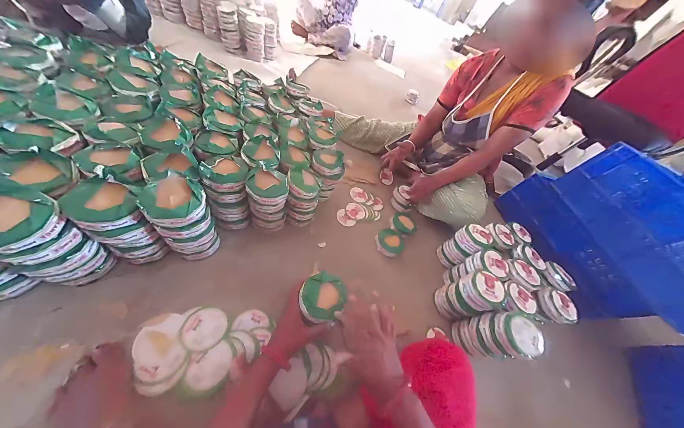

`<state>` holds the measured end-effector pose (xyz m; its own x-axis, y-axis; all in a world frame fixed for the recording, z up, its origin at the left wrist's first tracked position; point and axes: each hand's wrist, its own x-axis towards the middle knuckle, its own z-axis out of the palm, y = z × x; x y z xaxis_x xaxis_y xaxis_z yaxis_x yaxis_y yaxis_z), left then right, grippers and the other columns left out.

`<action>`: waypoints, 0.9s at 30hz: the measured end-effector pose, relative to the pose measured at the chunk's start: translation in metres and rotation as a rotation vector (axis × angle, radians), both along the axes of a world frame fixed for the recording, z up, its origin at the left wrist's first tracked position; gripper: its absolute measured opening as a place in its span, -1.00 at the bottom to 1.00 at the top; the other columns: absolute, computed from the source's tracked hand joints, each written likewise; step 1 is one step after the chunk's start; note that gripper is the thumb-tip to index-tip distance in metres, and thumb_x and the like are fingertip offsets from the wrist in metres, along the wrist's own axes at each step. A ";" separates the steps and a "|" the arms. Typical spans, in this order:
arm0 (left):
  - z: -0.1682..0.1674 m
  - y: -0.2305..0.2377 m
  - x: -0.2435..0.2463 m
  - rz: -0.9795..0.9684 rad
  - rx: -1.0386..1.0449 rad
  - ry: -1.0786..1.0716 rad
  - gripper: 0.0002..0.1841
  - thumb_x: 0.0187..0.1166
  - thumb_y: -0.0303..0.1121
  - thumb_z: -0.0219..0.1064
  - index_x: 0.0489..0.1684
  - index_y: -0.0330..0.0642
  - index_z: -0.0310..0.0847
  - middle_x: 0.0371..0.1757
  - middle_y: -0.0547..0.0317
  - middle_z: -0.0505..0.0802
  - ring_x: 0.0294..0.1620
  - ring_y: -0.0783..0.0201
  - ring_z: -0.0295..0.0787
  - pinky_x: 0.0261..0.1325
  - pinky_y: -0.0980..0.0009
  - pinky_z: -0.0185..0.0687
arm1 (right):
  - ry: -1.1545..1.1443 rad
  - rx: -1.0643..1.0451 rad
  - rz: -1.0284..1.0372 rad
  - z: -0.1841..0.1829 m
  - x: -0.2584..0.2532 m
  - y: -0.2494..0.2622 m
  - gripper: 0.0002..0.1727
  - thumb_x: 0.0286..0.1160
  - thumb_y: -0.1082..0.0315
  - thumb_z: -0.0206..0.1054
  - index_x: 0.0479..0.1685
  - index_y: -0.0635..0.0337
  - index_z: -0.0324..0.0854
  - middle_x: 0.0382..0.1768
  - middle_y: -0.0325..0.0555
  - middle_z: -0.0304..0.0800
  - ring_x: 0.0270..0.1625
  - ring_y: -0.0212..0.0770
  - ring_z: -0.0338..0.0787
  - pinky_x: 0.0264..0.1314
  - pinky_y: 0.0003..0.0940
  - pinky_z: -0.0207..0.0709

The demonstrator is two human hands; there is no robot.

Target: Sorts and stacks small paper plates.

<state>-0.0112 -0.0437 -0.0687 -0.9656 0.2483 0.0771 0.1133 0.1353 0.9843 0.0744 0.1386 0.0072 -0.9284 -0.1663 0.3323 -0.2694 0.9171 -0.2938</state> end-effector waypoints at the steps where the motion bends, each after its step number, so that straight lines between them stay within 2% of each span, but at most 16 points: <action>1: -0.001 0.000 0.000 0.002 -0.002 -0.002 0.31 -0.15 -0.12 0.80 0.77 -0.41 -0.01 0.63 -0.25 0.50 0.62 0.13 0.48 0.64 0.25 0.42 | 0.018 -0.004 -0.039 0.001 -0.003 0.002 -0.06 0.44 -0.61 -0.21 0.37 -0.18 0.76 0.60 -0.07 0.59 0.71 0.49 0.30 0.58 0.61 0.09; 3: -0.002 0.001 0.000 0.014 -0.001 0.011 0.32 -0.17 -0.11 0.81 0.76 -0.40 0.01 0.61 -0.24 0.52 0.61 0.15 0.50 0.63 0.26 0.45 | 0.011 0.060 -0.078 0.003 -0.009 0.006 -0.04 0.41 -0.61 -0.19 0.48 -0.18 0.69 0.67 -0.07 0.51 0.73 0.56 0.23 0.54 0.70 0.04; 5: -0.003 0.002 0.000 0.020 0.006 0.049 0.31 -0.16 -0.14 0.81 0.74 -0.45 0.01 0.60 -0.27 0.52 0.60 0.14 0.51 0.62 0.28 0.45 | -0.023 0.130 -0.080 -0.002 -0.013 0.009 -0.04 0.35 -0.65 -0.14 0.52 -0.24 0.65 0.70 -0.17 0.46 0.76 0.49 0.21 0.57 0.69 0.03; 8: -0.003 0.002 -0.001 0.018 0.029 0.053 0.29 -0.17 -0.19 0.81 0.73 -0.47 0.02 0.59 -0.29 0.53 0.58 0.13 0.52 0.61 0.27 0.46 | -0.022 0.043 -0.089 0.003 -0.019 0.008 -0.08 0.35 -0.64 -0.08 0.27 -0.16 0.81 0.57 -0.09 0.63 0.72 0.46 0.30 0.57 0.63 0.11; 9: -0.003 0.002 0.000 0.019 0.038 0.048 0.30 -0.18 -0.16 0.81 0.72 -0.47 0.03 0.58 -0.28 0.53 0.58 0.15 0.53 0.60 0.28 0.47 | -0.038 0.017 -0.105 0.007 -0.021 0.007 -0.09 0.37 -0.61 -0.06 0.26 -0.11 0.81 0.55 -0.02 0.64 0.72 0.47 0.30 0.58 0.62 0.12; 12: -0.005 0.001 0.002 0.011 0.045 0.037 0.31 -0.15 -0.12 0.81 0.73 -0.47 0.00 0.59 -0.28 0.52 0.60 0.16 0.50 0.62 0.29 0.45 | -0.109 0.063 -0.109 0.012 -0.033 0.005 -0.10 0.38 -0.55 0.08 0.53 -0.11 0.65 0.70 -0.09 0.46 0.78 0.49 0.17 0.64 0.62 0.02; 13: -0.004 0.001 0.002 0.006 0.044 0.034 0.31 -0.14 -0.13 0.80 0.73 -0.48 -0.02 0.60 -0.28 0.51 0.60 0.16 0.49 0.62 0.29 0.45 | -0.147 0.066 -0.092 0.012 -0.037 0.003 -0.09 0.35 -0.50 0.19 0.56 -0.06 0.62 0.73 -0.11 0.41 0.80 0.47 0.13 0.68 0.61 -0.05; 14: -0.004 0.001 0.002 0.002 0.046 0.029 0.31 -0.14 -0.13 0.80 0.74 -0.48 -0.03 0.60 -0.28 0.51 0.60 0.17 0.50 0.61 0.30 0.46 | -0.158 0.065 -0.077 0.012 -0.042 0.002 -0.07 0.33 -0.51 0.21 0.55 -0.01 0.63 0.73 -0.12 0.42 0.81 0.43 0.14 0.70 0.57 -0.05; 17: -0.004 0.001 0.000 -0.003 0.048 0.016 0.30 -0.14 -0.19 0.82 0.73 -0.47 -0.03 0.58 -0.28 0.53 0.56 0.16 0.54 0.59 0.29 0.50 | -0.103 0.062 -0.049 0.015 -0.056 -0.003 -0.04 0.39 -0.58 0.01 0.46 0.00 0.70 0.67 -0.10 0.50 0.79 0.38 0.23 0.72 0.51 0.02; 18: -0.004 0.000 -0.001 -0.018 0.039 0.006 0.30 -0.12 -0.23 0.81 0.74 -0.47 -0.05 0.59 -0.30 0.50 0.58 0.14 0.52 0.60 0.28 0.48 | -0.134 0.078 -0.049 0.016 -0.060 -0.007 -0.05 0.40 -0.57 0.02 0.48 0.00 0.68 0.70 -0.11 0.46 0.80 0.37 0.19 0.73 0.51 -0.03; 20: -0.002 0.001 0.000 -0.033 0.032 -0.029 0.30 -0.12 -0.30 0.80 0.76 -0.46 -0.10 0.60 -0.31 0.49 0.57 0.14 0.53 0.59 0.30 0.49 | -0.344 0.095 -0.042 0.024 -0.069 -0.018 -0.03 0.41 -0.56 0.08 0.62 -0.01 0.55 0.82 -0.17 0.25 0.90 0.30 -0.06 0.81 0.48 -0.30; 21: -0.001 0.001 -0.001 -0.031 0.030 -0.046 0.30 -0.14 -0.31 0.80 0.75 -0.45 -0.10 0.58 -0.30 0.50 0.55 0.15 0.55 0.56 0.30 0.51 | -0.389 0.092 -0.028 0.027 -0.073 -0.023 -0.03 0.40 -0.57 0.07 0.64 -0.05 0.53 0.84 -0.20 0.20 0.91 0.27 -0.12 0.82 0.45 -0.33; 22: 0.000 0.001 -0.002 -0.028 0.033 -0.056 0.30 -0.15 -0.30 0.80 0.75 -0.43 -0.09 0.57 -0.28 0.52 0.53 0.17 0.57 0.54 0.31 0.53 | -0.355 0.058 0.001 0.028 -0.076 -0.025 -0.05 0.40 -0.57 0.06 0.62 -0.10 0.55 0.82 -0.19 0.24 0.90 0.28 -0.09 0.82 0.46 -0.29; 24: 0.000 0.001 -0.001 -0.028 0.066 -0.055 0.30 -0.15 -0.26 0.80 0.75 -0.43 -0.07 0.57 -0.26 0.52 0.52 0.21 0.57 0.54 0.34 0.53 | -0.178 -0.083 0.074 0.024 -0.072 -0.026 -0.14 0.45 -0.54 0.03 0.52 -0.16 0.66 0.72 -0.12 0.43 0.82 0.33 0.15 0.74 0.48 -0.03; 25: 0.001 0.000 -0.003 -0.037 0.092 -0.061 0.30 -0.15 -0.27 0.80 0.74 -0.42 -0.06 0.57 -0.23 0.53 0.52 0.23 0.57 0.53 0.36 0.53 | -0.104 -0.161 0.105 0.024 -0.067 -0.028 -0.20 0.51 -0.47 0.05 0.44 -0.10 0.71 0.63 -0.07 0.54 0.75 0.29 0.32 0.67 0.42 0.15; 27: 0.004 -0.006 -0.008 -0.082 0.097 -0.046 0.26 -0.15 -0.24 0.80 0.70 -0.46 0.00 0.54 -0.22 0.56 0.51 0.25 0.58 0.54 0.36 0.53 | -0.070 -0.284 0.156 0.026 -0.043 -0.034 -0.39 0.62 -0.23 0.17 0.23 0.08 0.79 0.35 -0.02 0.78 0.47 0.07 0.68 0.48 0.15 0.53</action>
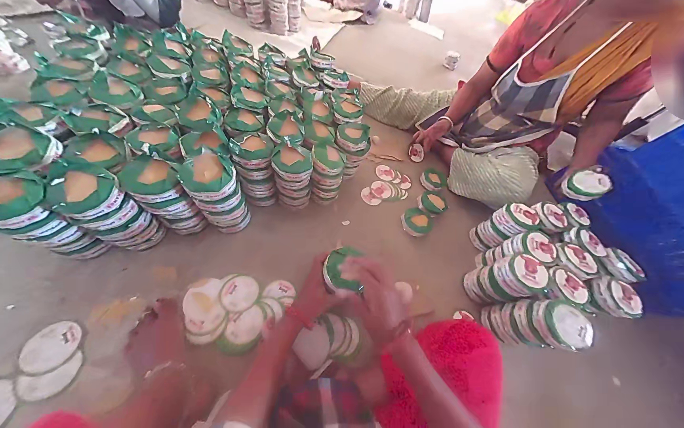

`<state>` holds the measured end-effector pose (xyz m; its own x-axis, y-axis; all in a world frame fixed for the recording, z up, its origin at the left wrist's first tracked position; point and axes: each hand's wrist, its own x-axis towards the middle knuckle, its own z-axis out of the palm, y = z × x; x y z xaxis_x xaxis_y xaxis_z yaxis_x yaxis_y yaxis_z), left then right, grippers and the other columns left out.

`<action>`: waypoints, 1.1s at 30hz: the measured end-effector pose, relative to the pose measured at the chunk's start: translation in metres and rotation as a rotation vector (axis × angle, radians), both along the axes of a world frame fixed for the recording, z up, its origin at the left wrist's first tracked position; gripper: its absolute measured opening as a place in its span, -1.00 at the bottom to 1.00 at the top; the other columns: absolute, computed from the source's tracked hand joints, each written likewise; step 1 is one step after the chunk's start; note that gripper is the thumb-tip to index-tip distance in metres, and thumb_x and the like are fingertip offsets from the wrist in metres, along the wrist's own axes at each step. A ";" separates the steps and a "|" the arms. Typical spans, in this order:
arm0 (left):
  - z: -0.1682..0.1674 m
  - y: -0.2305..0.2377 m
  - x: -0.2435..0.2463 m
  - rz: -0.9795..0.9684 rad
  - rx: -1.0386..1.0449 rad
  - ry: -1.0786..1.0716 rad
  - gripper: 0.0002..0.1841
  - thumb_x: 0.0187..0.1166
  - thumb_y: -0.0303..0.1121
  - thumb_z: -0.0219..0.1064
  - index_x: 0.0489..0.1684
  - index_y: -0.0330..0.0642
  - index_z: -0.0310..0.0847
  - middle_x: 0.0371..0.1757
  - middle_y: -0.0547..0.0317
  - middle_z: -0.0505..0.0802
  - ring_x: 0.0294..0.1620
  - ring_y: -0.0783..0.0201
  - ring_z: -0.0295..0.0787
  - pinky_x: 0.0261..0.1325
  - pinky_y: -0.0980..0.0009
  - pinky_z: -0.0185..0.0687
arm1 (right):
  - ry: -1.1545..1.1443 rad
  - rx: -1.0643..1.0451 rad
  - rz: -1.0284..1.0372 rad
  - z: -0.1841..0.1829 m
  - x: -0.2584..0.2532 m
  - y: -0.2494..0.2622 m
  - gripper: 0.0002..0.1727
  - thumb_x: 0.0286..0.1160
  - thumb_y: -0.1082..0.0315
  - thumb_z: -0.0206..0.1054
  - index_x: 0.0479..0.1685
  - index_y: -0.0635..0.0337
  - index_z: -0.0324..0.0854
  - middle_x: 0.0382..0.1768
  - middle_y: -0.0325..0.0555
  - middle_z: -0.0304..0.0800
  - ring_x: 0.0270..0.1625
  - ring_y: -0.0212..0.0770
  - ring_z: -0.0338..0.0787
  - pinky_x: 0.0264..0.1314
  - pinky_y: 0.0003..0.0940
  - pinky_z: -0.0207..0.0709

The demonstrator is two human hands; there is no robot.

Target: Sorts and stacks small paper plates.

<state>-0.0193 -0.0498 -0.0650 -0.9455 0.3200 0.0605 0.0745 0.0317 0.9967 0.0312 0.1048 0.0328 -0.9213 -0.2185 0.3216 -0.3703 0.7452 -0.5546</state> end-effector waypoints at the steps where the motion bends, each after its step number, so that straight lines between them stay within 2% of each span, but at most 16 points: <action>1: 0.002 -0.004 -0.004 -0.026 -0.035 0.007 0.25 -0.17 -0.20 0.82 0.67 -0.45 0.05 0.52 -0.19 0.59 0.49 0.26 0.59 0.53 0.36 0.54 | -0.046 -0.045 0.032 -0.003 0.017 -0.004 -0.50 0.63 -0.09 0.26 0.11 0.16 0.82 0.20 -0.01 0.86 0.33 0.00 0.79 0.39 0.06 0.64; 3: 0.007 -0.010 -0.013 -0.081 -0.113 -0.013 0.25 -0.26 -0.19 0.87 0.64 -0.36 0.14 0.46 -0.12 0.66 0.46 0.27 0.64 0.53 0.32 0.57 | -0.237 -0.018 0.108 -0.020 0.047 -0.013 -0.68 0.59 0.12 0.34 -0.09 0.18 0.85 -0.03 -0.03 0.93 0.14 -0.05 0.89 0.27 0.00 0.72; 4: 0.012 -0.012 -0.016 -0.107 -0.145 -0.029 0.26 -0.30 -0.21 0.89 0.63 -0.34 0.15 0.45 -0.11 0.66 0.46 0.26 0.64 0.54 0.31 0.56 | -0.423 0.053 0.145 -0.029 0.055 -0.017 -0.67 0.61 0.14 0.32 -0.01 0.20 0.83 0.02 0.04 0.91 0.18 0.03 0.87 0.30 0.06 0.68; 5: 0.015 -0.012 -0.017 -0.126 -0.165 -0.039 0.27 -0.32 -0.23 0.90 0.63 -0.33 0.14 0.46 -0.12 0.66 0.47 0.24 0.64 0.55 0.30 0.55 | -0.621 0.123 0.168 -0.039 0.058 -0.022 -0.63 0.64 0.13 0.30 0.19 0.21 0.76 0.20 0.11 0.84 0.36 0.11 0.77 0.43 0.12 0.58; 7: 0.017 -0.011 -0.018 -0.141 -0.178 -0.042 0.28 -0.32 -0.24 0.90 0.64 -0.34 0.13 0.46 -0.12 0.65 0.48 0.22 0.63 0.56 0.29 0.55 | -0.752 0.196 0.138 -0.062 0.056 -0.036 -0.43 0.54 0.19 0.42 0.50 0.27 0.55 0.48 0.22 0.63 0.62 0.21 0.52 0.65 0.11 0.39; 9: 0.014 -0.010 -0.016 -0.126 -0.157 -0.035 0.27 -0.31 -0.27 0.89 0.63 -0.35 0.12 0.46 -0.14 0.65 0.48 0.21 0.63 0.55 0.28 0.56 | -0.798 0.260 0.101 -0.068 0.052 -0.049 -0.24 0.46 0.21 0.49 0.66 0.33 0.35 0.61 0.27 0.47 0.70 0.24 0.40 0.72 0.09 0.29; 12: 0.013 -0.010 -0.015 -0.116 -0.144 -0.024 0.28 -0.30 -0.27 0.90 0.63 -0.36 0.11 0.46 -0.13 0.65 0.48 0.22 0.62 0.56 0.29 0.56 | -0.841 0.281 0.068 -0.067 0.044 -0.056 -0.29 0.51 0.34 0.43 0.67 0.31 0.32 0.50 0.33 0.56 0.56 0.32 0.54 0.61 0.19 0.38; 15: 0.014 -0.013 -0.015 -0.135 -0.129 -0.007 0.27 -0.30 -0.25 0.90 0.63 -0.35 0.11 0.46 -0.10 0.65 0.47 0.25 0.63 0.55 0.32 0.56 | -0.878 0.165 0.030 -0.051 0.042 -0.046 -0.41 0.54 0.37 0.36 0.61 0.19 0.43 0.21 0.28 0.78 0.30 0.29 0.75 0.42 0.27 0.55; 17: 0.014 -0.017 -0.016 -0.201 -0.082 -0.011 0.28 -0.25 -0.29 0.88 0.67 -0.36 0.05 0.51 -0.12 0.60 0.51 0.28 0.58 0.57 0.36 0.52 | -0.793 -0.033 0.078 -0.032 0.043 -0.028 -0.48 0.50 0.38 0.38 0.48 0.27 0.51 0.01 0.17 0.85 0.08 0.13 0.86 0.25 0.15 0.67; 19: 0.012 -0.022 -0.021 -0.270 -0.008 -0.036 0.26 -0.18 -0.31 0.82 0.69 -0.39 0.00 0.54 -0.13 0.56 0.51 0.31 0.57 0.55 0.40 0.53 | -0.531 -0.227 0.105 -0.008 0.041 -0.007 -0.50 0.39 0.47 0.40 0.38 0.39 0.55 -0.07 0.08 0.87 -0.08 -0.08 0.88 0.09 -0.07 0.76; 21: 0.012 -0.028 -0.023 -0.321 0.044 -0.064 0.21 -0.10 -0.36 0.71 0.72 -0.44 -0.04 0.60 -0.19 0.50 0.55 0.25 0.53 0.57 0.35 0.49 | -0.231 -0.296 -0.024 0.018 0.032 0.009 -0.48 0.36 0.49 0.37 0.39 0.41 0.55 -0.13 -0.01 0.88 -0.14 -0.21 0.89 0.00 -0.20 0.80; 22: 0.014 -0.033 -0.023 -0.350 0.065 -0.096 0.24 -0.09 -0.31 0.75 0.75 -0.41 -0.06 0.63 -0.18 0.47 0.58 0.24 0.50 0.58 0.34 0.48 | -0.079 -0.271 -0.112 0.028 0.024 0.015 -0.49 0.38 0.47 0.37 0.38 0.41 0.56 -0.11 -0.02 0.89 -0.11 -0.24 0.89 0.00 -0.22 0.80; 24: 0.017 -0.037 -0.026 -0.421 0.105 -0.139 0.32 -0.07 -0.18 0.76 0.80 -0.35 -0.17 0.71 -0.14 0.37 0.66 0.24 0.40 0.63 0.32 0.43 | 0.157 -0.145 -0.224 0.035 0.003 0.023 -0.56 0.39 0.47 0.37 0.27 0.48 0.60 0.00 0.07 0.91 0.01 -0.11 0.93 0.09 -0.14 0.81; 26: 0.018 -0.038 -0.027 -0.447 0.118 -0.167 0.38 -0.02 0.09 0.70 0.83 -0.34 -0.23 0.75 -0.14 0.32 0.69 0.22 0.37 0.64 0.29 0.42 | 0.144 -0.014 -0.226 0.026 -0.011 0.021 -0.59 0.46 0.50 0.34 0.30 0.49 0.62 0.14 0.21 0.85 0.13 0.08 0.89 0.20 0.01 0.76; 29: 0.026 -0.037 -0.025 -0.395 0.117 -0.237 0.30 0.16 0.39 0.45 0.80 -0.37 -0.14 0.67 -0.10 0.43 0.61 0.25 0.44 0.60 0.28 0.43 | 0.113 0.125 -0.051 -0.001 -0.016 0.007 -0.60 0.42 0.58 0.32 0.28 0.39 0.70 0.04 0.26 0.87 0.08 0.21 0.89 0.19 0.11 0.75; 33: 0.034 -0.034 -0.022 -0.340 0.137 -0.343 -0.15 0.64 0.13 0.11 0.78 -0.29 -0.05 0.62 -0.06 0.46 0.57 0.27 0.45 0.59 0.29 0.41 | 0.171 0.201 0.065 -0.012 -0.014 0.006 -0.54 0.26 0.55 0.40 0.26 0.30 0.73 -0.14 0.13 0.90 -0.03 0.18 0.91 0.19 0.17 0.72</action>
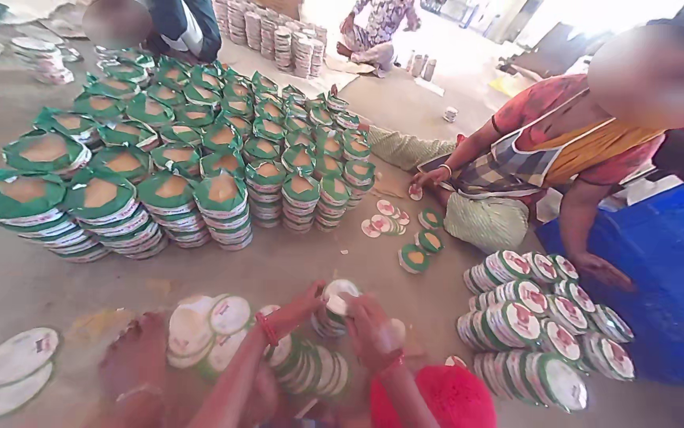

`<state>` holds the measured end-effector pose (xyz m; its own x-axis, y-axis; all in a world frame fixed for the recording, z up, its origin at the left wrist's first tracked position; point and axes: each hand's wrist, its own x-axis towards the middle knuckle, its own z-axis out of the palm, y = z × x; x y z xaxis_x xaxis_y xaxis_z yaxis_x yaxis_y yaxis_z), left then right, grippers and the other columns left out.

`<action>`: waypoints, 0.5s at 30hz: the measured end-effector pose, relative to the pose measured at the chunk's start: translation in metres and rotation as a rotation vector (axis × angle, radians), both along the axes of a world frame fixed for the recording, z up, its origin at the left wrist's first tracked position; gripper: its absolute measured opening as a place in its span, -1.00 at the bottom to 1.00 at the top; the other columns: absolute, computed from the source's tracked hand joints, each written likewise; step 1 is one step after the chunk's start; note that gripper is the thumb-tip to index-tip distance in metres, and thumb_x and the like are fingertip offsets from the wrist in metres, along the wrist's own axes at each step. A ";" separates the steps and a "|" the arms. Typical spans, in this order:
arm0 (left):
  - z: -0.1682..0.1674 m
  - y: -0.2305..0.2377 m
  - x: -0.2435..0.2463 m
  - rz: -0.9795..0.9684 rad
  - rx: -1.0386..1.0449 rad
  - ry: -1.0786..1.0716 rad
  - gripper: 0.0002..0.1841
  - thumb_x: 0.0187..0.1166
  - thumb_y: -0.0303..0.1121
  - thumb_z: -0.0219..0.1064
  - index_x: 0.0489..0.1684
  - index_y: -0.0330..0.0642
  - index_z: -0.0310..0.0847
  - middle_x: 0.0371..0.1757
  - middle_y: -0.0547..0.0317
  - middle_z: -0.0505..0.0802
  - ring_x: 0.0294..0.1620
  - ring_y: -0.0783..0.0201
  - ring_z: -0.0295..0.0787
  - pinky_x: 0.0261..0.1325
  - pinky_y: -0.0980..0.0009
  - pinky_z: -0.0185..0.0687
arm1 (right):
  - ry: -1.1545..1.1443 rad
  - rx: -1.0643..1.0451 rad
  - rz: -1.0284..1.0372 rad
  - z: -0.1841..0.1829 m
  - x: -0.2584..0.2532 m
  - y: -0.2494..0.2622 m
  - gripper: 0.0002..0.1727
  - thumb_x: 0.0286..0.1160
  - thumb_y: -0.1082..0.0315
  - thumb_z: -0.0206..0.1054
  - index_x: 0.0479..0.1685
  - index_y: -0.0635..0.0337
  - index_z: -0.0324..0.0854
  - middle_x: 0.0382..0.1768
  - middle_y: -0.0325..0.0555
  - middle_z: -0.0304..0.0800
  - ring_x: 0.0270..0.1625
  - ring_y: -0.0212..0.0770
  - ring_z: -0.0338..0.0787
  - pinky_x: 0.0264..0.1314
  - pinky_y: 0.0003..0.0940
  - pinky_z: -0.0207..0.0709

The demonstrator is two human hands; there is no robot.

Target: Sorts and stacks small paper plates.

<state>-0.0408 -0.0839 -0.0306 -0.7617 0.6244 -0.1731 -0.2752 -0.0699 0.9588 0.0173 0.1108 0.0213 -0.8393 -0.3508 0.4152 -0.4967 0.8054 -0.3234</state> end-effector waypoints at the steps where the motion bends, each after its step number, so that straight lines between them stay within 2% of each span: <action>1: 0.000 0.002 0.000 0.020 -0.007 -0.036 -0.23 0.70 0.06 0.04 0.79 -0.26 -0.04 0.65 -0.08 0.44 0.60 0.24 0.42 0.61 0.26 0.39 | -0.018 0.024 -0.001 0.001 0.001 0.001 -0.52 0.28 0.49 0.41 0.30 0.30 0.70 -0.12 0.11 0.91 0.00 0.16 0.91 0.25 0.17 0.70; 3: 0.000 0.006 -0.003 0.045 -0.020 -0.054 -0.32 0.76 -0.04 -0.01 0.77 -0.26 0.01 0.64 -0.09 0.44 0.58 0.24 0.44 0.58 0.26 0.41 | -0.046 0.060 0.009 0.005 0.002 0.002 -0.50 0.35 0.38 0.42 0.35 0.31 0.68 -0.07 0.10 0.92 0.04 0.15 0.92 0.35 0.21 0.63; 6: 0.003 0.011 -0.006 0.068 -0.072 -0.029 -0.36 0.72 -0.19 0.08 0.73 -0.32 0.04 0.57 -0.16 0.49 0.48 0.21 0.53 0.50 0.27 0.49 | -0.026 0.093 -0.003 0.006 0.002 0.003 -0.48 0.47 0.13 0.39 0.34 0.26 0.69 -0.10 0.05 0.94 0.01 0.09 0.94 0.36 0.22 0.61; 8: 0.009 0.012 -0.006 0.070 -0.108 -0.018 -0.40 0.74 -0.25 0.07 0.72 -0.33 0.06 0.57 -0.17 0.50 0.48 0.21 0.55 0.51 0.27 0.49 | -0.036 0.071 -0.038 0.008 0.000 0.000 -0.52 0.54 0.20 0.31 0.36 0.28 0.68 -0.03 0.08 0.92 0.08 0.12 0.91 0.35 0.18 0.63; 10: 0.010 0.012 -0.005 0.073 -0.121 0.022 -0.43 0.75 -0.27 0.06 0.70 -0.34 0.09 0.53 -0.16 0.54 0.43 0.24 0.60 0.47 0.29 0.53 | -0.045 0.033 -0.071 0.007 -0.005 -0.005 -0.54 0.56 0.35 0.27 0.43 0.28 0.64 0.22 0.09 0.86 0.33 0.14 0.82 0.42 0.14 0.61; 11: 0.009 0.012 -0.005 0.072 -0.123 0.051 -0.43 0.75 -0.28 0.08 0.68 -0.35 0.11 0.52 -0.15 0.56 0.40 0.26 0.62 0.45 0.31 0.56 | -0.078 0.023 -0.071 0.006 -0.007 -0.008 -0.50 0.56 0.42 0.26 0.51 0.30 0.57 0.36 0.09 0.79 0.45 0.14 0.75 0.50 0.14 0.56; 13: 0.007 0.012 -0.005 0.071 -0.148 0.093 -0.42 0.73 -0.28 0.13 0.67 -0.36 0.13 0.50 -0.18 0.58 0.37 0.24 0.66 0.42 0.30 0.59 | -0.245 0.066 -0.080 0.006 -0.012 -0.013 -0.36 0.58 0.50 0.22 0.72 0.34 0.31 0.59 0.14 0.57 0.63 0.14 0.57 0.68 0.10 0.38; 14: 0.009 0.012 -0.005 0.061 -0.168 0.098 -0.42 0.74 -0.28 0.14 0.67 -0.36 0.12 0.50 -0.20 0.58 0.38 0.22 0.66 0.43 0.28 0.59 | -0.365 0.102 -0.096 0.007 -0.014 -0.016 -0.33 0.65 0.47 0.15 0.80 0.35 0.16 0.68 0.16 0.44 0.71 0.12 0.46 0.76 0.07 0.26; 15: 0.011 0.011 -0.005 0.047 -0.188 0.092 -0.42 0.75 -0.27 0.14 0.68 -0.35 0.11 0.51 -0.20 0.57 0.40 0.21 0.64 0.44 0.27 0.57 | -0.429 0.120 -0.111 0.006 -0.015 -0.017 -0.32 0.69 0.43 0.11 0.82 0.37 0.08 0.72 0.17 0.37 0.75 0.10 0.41 0.81 0.04 0.19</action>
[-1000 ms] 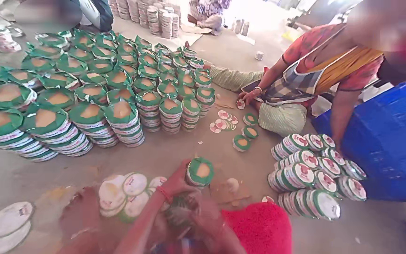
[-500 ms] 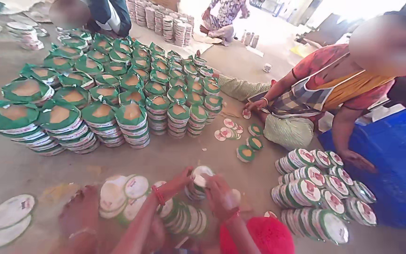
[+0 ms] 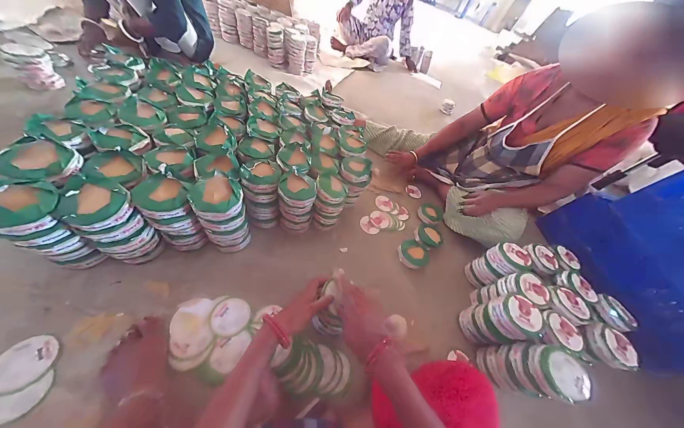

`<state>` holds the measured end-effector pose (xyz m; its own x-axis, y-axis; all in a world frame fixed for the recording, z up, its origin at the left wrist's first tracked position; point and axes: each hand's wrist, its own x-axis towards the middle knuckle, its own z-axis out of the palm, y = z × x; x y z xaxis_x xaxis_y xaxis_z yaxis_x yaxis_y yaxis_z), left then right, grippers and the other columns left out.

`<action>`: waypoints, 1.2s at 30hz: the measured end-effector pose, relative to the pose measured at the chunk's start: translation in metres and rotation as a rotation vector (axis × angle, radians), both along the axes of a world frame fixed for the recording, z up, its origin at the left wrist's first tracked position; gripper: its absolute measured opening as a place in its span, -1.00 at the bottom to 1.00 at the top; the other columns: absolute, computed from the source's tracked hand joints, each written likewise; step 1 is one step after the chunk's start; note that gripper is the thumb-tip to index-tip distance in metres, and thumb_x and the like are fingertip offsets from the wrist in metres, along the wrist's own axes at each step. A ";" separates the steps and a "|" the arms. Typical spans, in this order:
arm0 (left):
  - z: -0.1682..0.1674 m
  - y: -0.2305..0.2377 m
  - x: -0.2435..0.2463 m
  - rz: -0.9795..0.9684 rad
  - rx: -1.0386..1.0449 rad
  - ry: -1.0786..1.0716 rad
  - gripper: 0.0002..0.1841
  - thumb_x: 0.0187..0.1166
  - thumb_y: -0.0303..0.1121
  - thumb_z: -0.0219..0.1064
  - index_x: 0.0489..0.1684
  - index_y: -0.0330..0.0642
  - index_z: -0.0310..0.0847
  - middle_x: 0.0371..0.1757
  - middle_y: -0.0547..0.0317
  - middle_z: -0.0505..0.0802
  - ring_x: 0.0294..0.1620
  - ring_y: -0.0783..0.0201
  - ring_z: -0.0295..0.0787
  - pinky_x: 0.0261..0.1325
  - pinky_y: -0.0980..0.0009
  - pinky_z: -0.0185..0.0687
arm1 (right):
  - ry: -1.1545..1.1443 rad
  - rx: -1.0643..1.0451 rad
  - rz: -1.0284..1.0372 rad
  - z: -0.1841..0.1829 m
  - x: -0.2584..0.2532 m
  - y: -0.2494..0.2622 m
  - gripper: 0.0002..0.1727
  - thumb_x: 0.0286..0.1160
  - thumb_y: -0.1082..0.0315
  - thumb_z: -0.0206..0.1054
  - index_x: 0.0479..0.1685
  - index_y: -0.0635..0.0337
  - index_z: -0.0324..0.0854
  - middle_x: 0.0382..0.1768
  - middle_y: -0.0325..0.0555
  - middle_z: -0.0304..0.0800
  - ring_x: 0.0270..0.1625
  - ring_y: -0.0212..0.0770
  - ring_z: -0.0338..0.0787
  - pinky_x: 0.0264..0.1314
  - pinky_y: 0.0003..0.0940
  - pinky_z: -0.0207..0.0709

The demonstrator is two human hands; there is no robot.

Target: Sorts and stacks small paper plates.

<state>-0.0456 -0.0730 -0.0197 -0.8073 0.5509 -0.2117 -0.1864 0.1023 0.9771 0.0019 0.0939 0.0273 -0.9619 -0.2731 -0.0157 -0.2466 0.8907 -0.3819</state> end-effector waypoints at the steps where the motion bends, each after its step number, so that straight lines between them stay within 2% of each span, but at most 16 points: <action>1: 0.000 0.000 0.000 -0.004 -0.013 0.000 -0.42 0.75 -0.27 0.15 0.68 -0.35 0.11 0.50 -0.19 0.58 0.40 0.21 0.64 0.45 0.27 0.57 | -0.004 0.005 -0.014 -0.003 0.000 -0.001 -0.33 0.71 0.40 0.10 0.81 0.39 0.09 0.71 0.19 0.37 0.74 0.10 0.41 0.81 0.03 0.19; 6: -0.002 0.004 0.000 0.052 -0.044 0.006 -0.40 0.67 -0.29 0.26 0.65 -0.33 0.21 0.50 -0.16 0.62 0.41 0.20 0.67 0.46 0.25 0.59 | 0.129 -0.019 -0.060 -0.021 0.007 0.001 -0.39 0.68 0.41 0.13 0.71 0.49 0.24 0.63 0.21 0.50 0.66 0.11 0.54 0.78 -0.02 0.27; 10: -0.004 0.004 -0.001 0.072 -0.071 0.016 -0.46 0.71 -0.30 0.23 0.62 -0.32 0.27 0.46 -0.17 0.65 0.37 0.16 0.69 0.44 0.22 0.60 | -0.134 0.004 -0.090 -0.010 0.002 -0.003 -0.32 0.78 0.37 0.00 0.86 0.36 -0.06 0.82 0.08 0.18 0.85 -0.04 0.21 0.93 -0.12 -0.09; 13: 0.002 0.001 -0.001 0.031 -0.082 0.015 -0.46 0.78 -0.23 0.12 0.68 -0.29 0.22 0.54 -0.19 0.59 0.47 0.10 0.61 0.51 0.16 0.53 | -0.148 -0.145 -0.026 -0.007 0.002 0.009 -0.30 0.78 0.38 -0.06 0.87 0.38 -0.16 0.87 0.12 0.01 0.89 -0.01 0.09 0.94 -0.07 -0.15; 15: 0.010 -0.003 0.000 0.000 -0.147 0.101 -0.32 0.75 -0.18 0.17 0.81 -0.27 0.05 0.72 -0.21 0.41 0.70 0.03 0.38 0.70 0.09 0.32 | 0.027 -0.514 -0.030 -0.020 0.007 0.024 -0.32 0.72 0.41 -0.12 0.81 0.55 -0.11 0.80 0.29 0.13 0.83 0.05 0.23 0.87 -0.08 0.08; 16: 0.014 -0.002 0.002 -0.003 -0.204 0.187 -0.14 0.64 -0.12 0.33 0.86 -0.28 -0.06 0.79 -0.23 0.29 0.80 -0.05 0.21 0.78 0.03 0.18 | 0.130 -0.689 -0.071 -0.027 0.011 0.029 -0.32 0.74 0.38 -0.16 0.78 0.63 -0.14 0.77 0.38 0.15 0.82 0.06 0.24 0.86 -0.11 0.11; 18: 0.015 0.007 0.008 0.039 -0.333 0.394 0.30 0.12 0.07 0.69 0.89 -0.27 -0.16 0.81 -0.22 0.27 0.82 -0.17 0.12 0.80 -0.11 0.07 | 0.212 -0.819 -0.220 -0.033 0.022 0.040 -0.31 0.78 0.33 -0.17 0.79 0.61 -0.16 0.75 0.40 0.20 0.80 0.03 0.29 0.83 -0.17 0.17; 20: 0.023 0.019 0.014 0.058 -0.517 0.523 0.49 -0.22 0.09 0.84 0.90 -0.17 -0.15 0.79 -0.12 0.34 0.82 -0.18 0.11 0.80 -0.15 0.03 | 0.095 -0.825 -0.332 -0.039 0.030 0.046 -0.30 0.75 0.33 -0.14 0.82 0.53 -0.13 0.72 0.39 0.26 0.77 0.06 0.34 0.81 -0.14 0.22; 22: 0.025 0.027 0.017 0.085 -0.620 0.605 0.46 -0.22 0.00 0.86 0.88 -0.24 -0.11 0.73 -0.15 0.42 0.79 -0.18 0.19 0.83 -0.07 0.01 | -0.019 -0.904 -0.341 -0.049 0.035 0.045 -0.31 0.77 0.36 -0.08 0.82 0.53 -0.13 0.73 0.41 0.23 0.77 0.06 0.34 0.82 -0.14 0.21; 25: 0.016 0.030 0.018 0.227 -0.457 0.692 0.39 -0.30 -0.06 0.86 0.76 -0.44 0.07 0.53 -0.25 0.62 0.60 -0.19 0.49 0.71 -0.01 0.31 | 0.053 -1.235 -0.442 -0.045 0.043 0.035 -0.24 0.71 0.34 0.00 0.80 0.54 -0.20 0.63 0.32 0.43 0.62 -0.08 0.56 0.64 -0.22 0.46; 29: 0.023 0.039 0.024 0.334 -0.147 0.775 0.39 -0.32 0.06 0.80 0.71 -0.51 0.12 0.46 -0.22 0.69 0.51 -0.01 0.62 0.59 0.07 0.52 | -0.038 -1.693 -0.545 -0.020 0.046 0.031 -0.28 0.85 -0.07 -0.23 0.81 0.25 -0.05 0.61 0.02 0.48 0.53 -0.20 0.61 0.49 -0.23 0.56; 30: 0.030 0.045 0.027 0.312 -0.120 0.805 0.39 -0.31 0.13 0.77 0.70 -0.52 0.13 0.46 -0.15 0.70 0.53 0.02 0.60 0.65 0.04 0.44 | -0.137 -1.830 -0.534 -0.010 0.047 0.029 -0.27 0.82 -0.20 -0.27 0.73 0.16 0.13 0.49 -0.09 0.61 0.44 -0.24 0.68 0.38 -0.22 0.63; 31: 0.038 0.050 0.030 0.271 -0.119 0.836 0.41 -0.28 0.19 0.75 0.71 -0.55 0.11 0.51 -0.14 0.68 0.62 -0.06 0.50 0.75 -0.13 0.19 | -0.248 -1.977 -0.571 0.005 0.044 0.026 -0.25 0.79 -0.29 -0.33 0.55 0.10 0.37 0.29 -0.11 0.78 0.29 -0.21 0.80 0.25 -0.17 0.73; 33: 0.048 0.058 0.028 0.236 -0.160 0.899 0.51 -0.28 0.30 0.72 0.77 -0.55 -0.02 0.63 -0.20 0.57 0.75 -0.29 0.26 0.75 -0.47 -0.19 | -0.428 -2.160 -0.552 0.027 0.027 0.030 -0.15 0.72 -0.38 -0.39 0.43 0.11 0.51 0.16 0.05 0.84 0.21 -0.03 0.84 0.22 0.01 0.74; 34: 0.050 0.057 0.026 0.259 -0.143 0.911 0.55 -0.23 0.37 0.69 0.79 -0.56 -0.10 0.68 -0.37 0.45 0.78 -0.41 0.14 0.72 -0.53 -0.22 | -0.486 -2.152 -0.524 0.032 0.017 0.037 -0.13 0.71 -0.38 -0.39 0.51 0.10 0.47 0.21 0.11 0.80 0.23 0.04 0.82 0.23 0.08 0.73; 36: 0.054 0.043 0.016 0.374 -0.100 0.888 0.54 -0.06 0.48 0.56 0.84 -0.47 -0.26 0.76 -0.48 0.25 0.81 -0.36 0.05 0.77 -0.35 -0.07 | -0.430 -1.899 -0.598 0.046 -0.013 0.051 -0.25 0.80 -0.27 -0.36 0.56 0.07 0.40 0.21 0.11 0.75 0.16 0.03 0.82 0.10 0.03 0.76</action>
